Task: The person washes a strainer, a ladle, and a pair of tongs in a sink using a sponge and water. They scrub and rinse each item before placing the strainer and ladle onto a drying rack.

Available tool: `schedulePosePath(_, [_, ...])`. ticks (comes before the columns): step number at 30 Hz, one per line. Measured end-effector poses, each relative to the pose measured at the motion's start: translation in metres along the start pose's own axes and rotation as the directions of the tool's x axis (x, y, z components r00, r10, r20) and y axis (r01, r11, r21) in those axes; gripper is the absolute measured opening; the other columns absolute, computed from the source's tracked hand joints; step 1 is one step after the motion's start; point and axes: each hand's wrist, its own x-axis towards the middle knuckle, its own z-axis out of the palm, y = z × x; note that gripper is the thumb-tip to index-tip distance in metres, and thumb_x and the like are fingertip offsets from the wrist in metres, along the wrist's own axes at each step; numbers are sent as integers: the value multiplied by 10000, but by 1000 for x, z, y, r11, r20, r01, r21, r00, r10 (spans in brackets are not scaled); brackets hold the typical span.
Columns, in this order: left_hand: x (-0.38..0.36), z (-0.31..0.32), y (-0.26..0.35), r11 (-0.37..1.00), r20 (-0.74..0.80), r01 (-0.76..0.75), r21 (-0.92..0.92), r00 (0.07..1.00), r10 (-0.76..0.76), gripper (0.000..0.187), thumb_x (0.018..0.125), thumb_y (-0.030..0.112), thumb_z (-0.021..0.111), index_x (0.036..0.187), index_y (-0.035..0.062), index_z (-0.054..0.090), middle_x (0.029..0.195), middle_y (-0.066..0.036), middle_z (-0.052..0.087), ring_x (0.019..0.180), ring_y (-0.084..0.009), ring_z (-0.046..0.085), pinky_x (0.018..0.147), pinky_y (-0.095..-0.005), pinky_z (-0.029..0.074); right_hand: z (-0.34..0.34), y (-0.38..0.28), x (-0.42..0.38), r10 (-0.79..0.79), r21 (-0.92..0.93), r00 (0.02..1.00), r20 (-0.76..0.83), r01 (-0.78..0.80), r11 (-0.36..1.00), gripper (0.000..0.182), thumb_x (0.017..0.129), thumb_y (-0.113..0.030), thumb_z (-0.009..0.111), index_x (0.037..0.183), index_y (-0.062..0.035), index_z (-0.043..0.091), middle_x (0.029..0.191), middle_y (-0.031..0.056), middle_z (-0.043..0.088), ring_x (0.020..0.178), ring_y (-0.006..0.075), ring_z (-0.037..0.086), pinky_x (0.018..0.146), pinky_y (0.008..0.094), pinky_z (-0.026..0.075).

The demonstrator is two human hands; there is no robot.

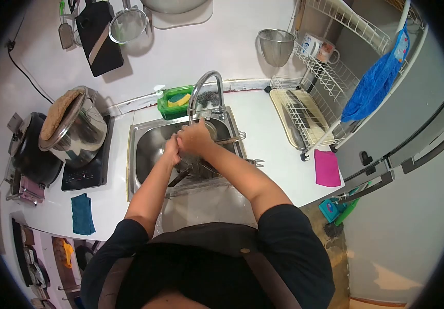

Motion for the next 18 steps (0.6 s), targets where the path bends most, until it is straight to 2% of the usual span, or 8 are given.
schedulePosePath(2, [-7, 11, -6, 987, 181, 82, 136, 978, -106, 347, 860, 375, 394, 977, 81, 538, 904, -89, 564, 824, -218, 535, 700, -368, 445, -9, 12, 17, 256, -14, 683, 684, -339, 941, 284, 778, -330, 478, 965, -150, 594, 1046, 44, 565, 1028, 249, 480, 858, 400, 362])
schedulePosePath(5, [-19, 19, -5, 974, 229, 54, 220, 968, -105, 345, 843, 376, 423, 975, 81, 543, 967, -100, 566, 859, -235, 537, 754, -379, 441, 29, 66, 21, -33, 317, 395, 918, -683, 658, 374, 800, -354, 484, 1103, -141, 533, 1095, 68, 529, 1041, 208, 476, 846, 376, 392])
schedulePosePath(8, [-26, 11, 11, 972, 206, 156, 176, 960, -191, 361, 844, 381, 418, 987, 73, 541, 1003, -110, 563, 887, -258, 538, 792, -403, 430, 15, 87, -12, -171, 585, 588, 791, -808, -73, 379, 810, -334, 483, 1112, -110, 532, 1043, 53, 571, 946, 191, 535, 831, 350, 401])
schedulePosePath(9, [-30, 9, 18, 972, 194, 214, 101, 953, -231, 372, 851, 378, 407, 1010, 66, 532, 1021, -116, 557, 905, -271, 531, 810, -423, 420, 21, 82, -14, -165, 590, 592, 788, -804, -69, 379, 810, -334, 483, 1112, -110, 532, 1043, 53, 571, 946, 191, 535, 831, 350, 401])
schedulePosePath(11, [-12, -1, 17, 984, 143, 177, -10, 974, -174, 377, 857, 371, 395, 1027, 60, 522, 1048, -122, 544, 926, -277, 527, 826, -437, 409, 56, 65, -13, 363, 821, 736, 571, -526, -225, 300, 797, -299, 512, 988, -69, 539, 921, 80, 583, 835, 203, 545, 739, 344, 411])
schedulePosePath(14, [-19, 2, 13, 976, 69, 166, -143, 985, -157, 412, 869, 373, 357, 1104, 57, 479, 1111, -132, 509, 993, -282, 508, 869, -440, 385, 75, 29, -11, 797, 973, 559, 230, -158, -170, 249, 783, -264, 540, 865, -28, 545, 799, 107, 595, 724, 216, 555, 647, 339, 421])
schedulePosePath(16, [-14, 1, 3, 933, 94, 74, -352, 995, -44, 408, 889, 340, 311, 1140, 50, 448, 1131, -127, 499, 1054, -275, 474, 891, -463, 373, 28, -8, 6, 653, 622, 670, -354, -353, 699, 338, 719, -276, 593, 943, -29, 540, 907, 147, 567, 765, 276, 538, 651, 365, 407])
schedulePosePath(18, [-11, -1, -4, 947, 97, 80, -310, 994, -52, 407, 884, 319, 288, 1157, 63, 447, 1165, -113, 481, 1080, -259, 456, 913, -446, 360, 1, -29, 18, 553, 481, 742, -380, -352, 803, 414, 675, -286, 628, 1006, -55, 533, 1005, 173, 510, 823, 305, 521, 702, 384, 401])
